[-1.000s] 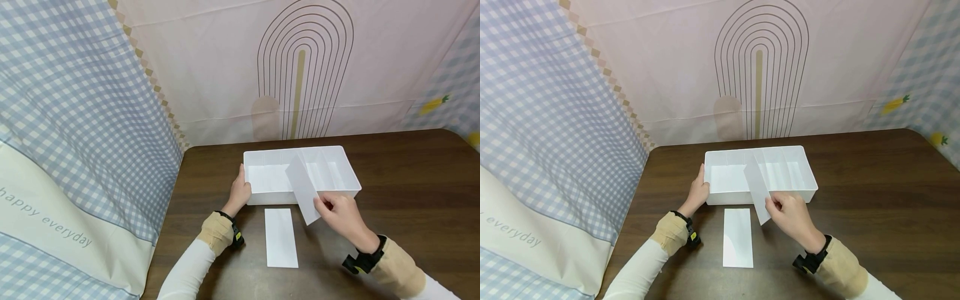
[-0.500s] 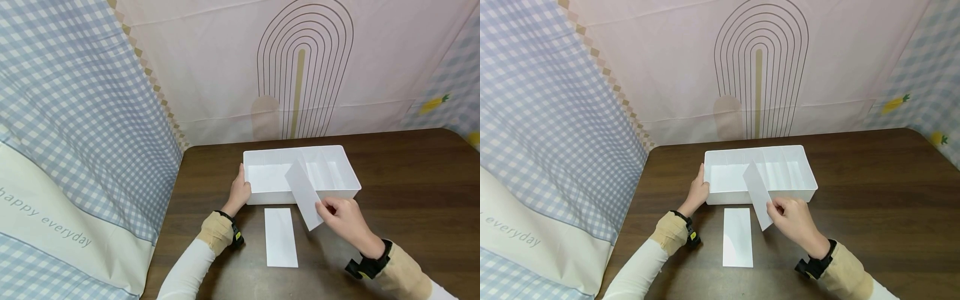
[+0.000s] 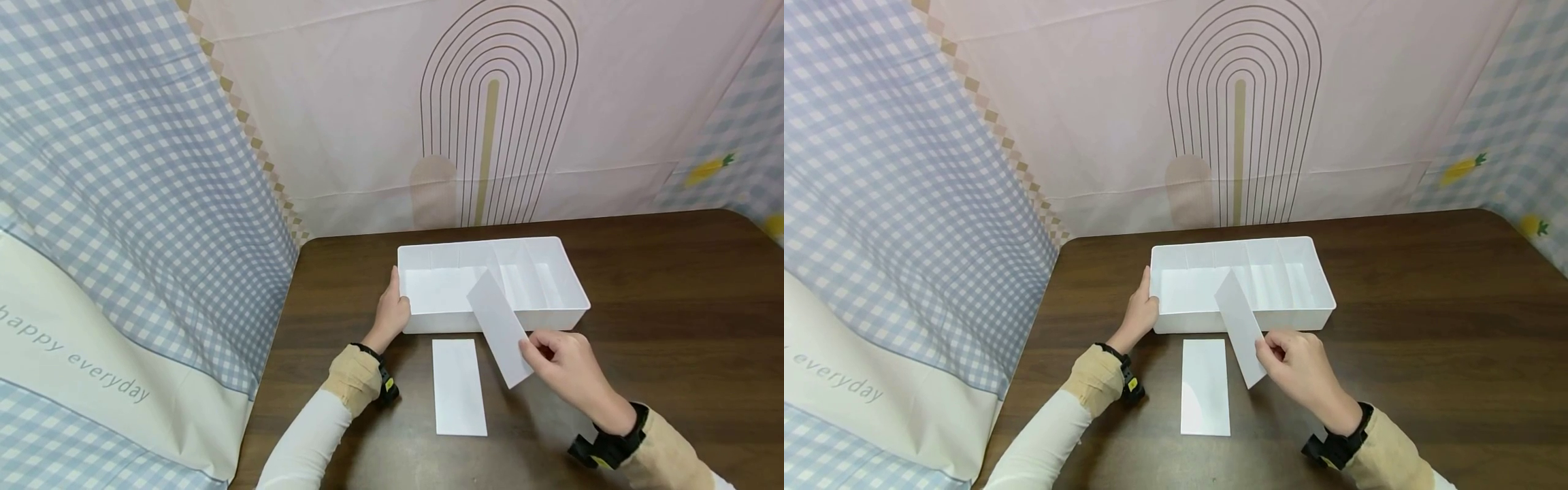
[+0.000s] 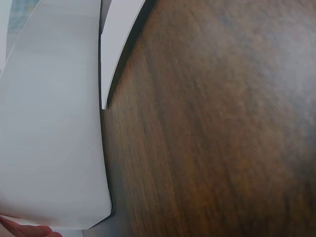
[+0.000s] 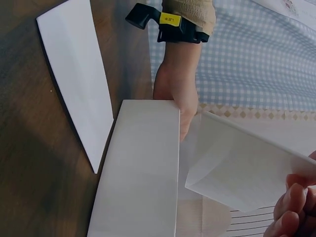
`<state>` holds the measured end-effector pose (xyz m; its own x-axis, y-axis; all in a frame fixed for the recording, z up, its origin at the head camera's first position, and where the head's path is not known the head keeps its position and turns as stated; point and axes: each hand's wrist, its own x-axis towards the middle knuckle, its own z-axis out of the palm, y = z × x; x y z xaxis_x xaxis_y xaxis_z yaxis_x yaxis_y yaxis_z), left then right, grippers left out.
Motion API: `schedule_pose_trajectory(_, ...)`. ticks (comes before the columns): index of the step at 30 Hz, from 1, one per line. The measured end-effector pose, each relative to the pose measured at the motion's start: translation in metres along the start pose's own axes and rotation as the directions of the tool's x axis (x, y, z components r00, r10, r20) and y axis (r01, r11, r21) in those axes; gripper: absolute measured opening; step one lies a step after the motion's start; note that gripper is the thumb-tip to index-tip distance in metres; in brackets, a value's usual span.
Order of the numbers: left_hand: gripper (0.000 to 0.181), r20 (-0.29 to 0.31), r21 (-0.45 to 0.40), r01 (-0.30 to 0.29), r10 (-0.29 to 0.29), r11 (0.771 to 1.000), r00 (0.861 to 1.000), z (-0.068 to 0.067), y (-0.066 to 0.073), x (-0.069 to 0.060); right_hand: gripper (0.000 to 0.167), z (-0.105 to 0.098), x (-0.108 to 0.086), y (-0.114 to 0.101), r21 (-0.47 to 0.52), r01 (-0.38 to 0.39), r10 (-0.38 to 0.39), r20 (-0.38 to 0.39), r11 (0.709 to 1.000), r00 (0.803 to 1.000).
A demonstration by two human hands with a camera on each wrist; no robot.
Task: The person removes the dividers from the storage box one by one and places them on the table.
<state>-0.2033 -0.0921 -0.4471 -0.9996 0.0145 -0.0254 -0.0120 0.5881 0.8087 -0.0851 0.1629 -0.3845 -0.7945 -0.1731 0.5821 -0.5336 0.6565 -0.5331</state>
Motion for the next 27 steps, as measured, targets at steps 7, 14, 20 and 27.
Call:
schedule_pose_trajectory(7, 0.065, 0.001, 0.001, -0.001, 0.001, 1.0, 1.0, 0.0, -0.001, 0.001, 0.039, -0.001, -0.003, 0.0, -0.005, -0.022, 0.022, 0.02, 1.0, 1.0)
schedule_pose_trajectory(14, 0.064, -0.002, 0.007, -0.003, 0.003, 1.0, 1.0, 0.0, -0.002, 0.001, 0.039, -0.001, -0.007, 0.001, -0.001, -0.03, 0.03, 0.032, 1.0, 0.999)
schedule_pose_trajectory(20, 0.065, 0.003, 0.005, -0.001, 0.001, 1.0, 1.0, 0.001, -0.001, 0.001, 0.039, -0.003, -0.01, 0.0, 0.002, -0.029, 0.029, 0.042, 1.0, 0.999)
schedule_pose_trajectory(27, 0.065, 0.004, -0.006, 0.007, -0.007, 1.0, 1.0, 0.0, 0.0, 0.0, 0.041, -0.005, -0.012, -0.002, 0.005, -0.015, 0.015, 0.048, 1.0, 0.999)
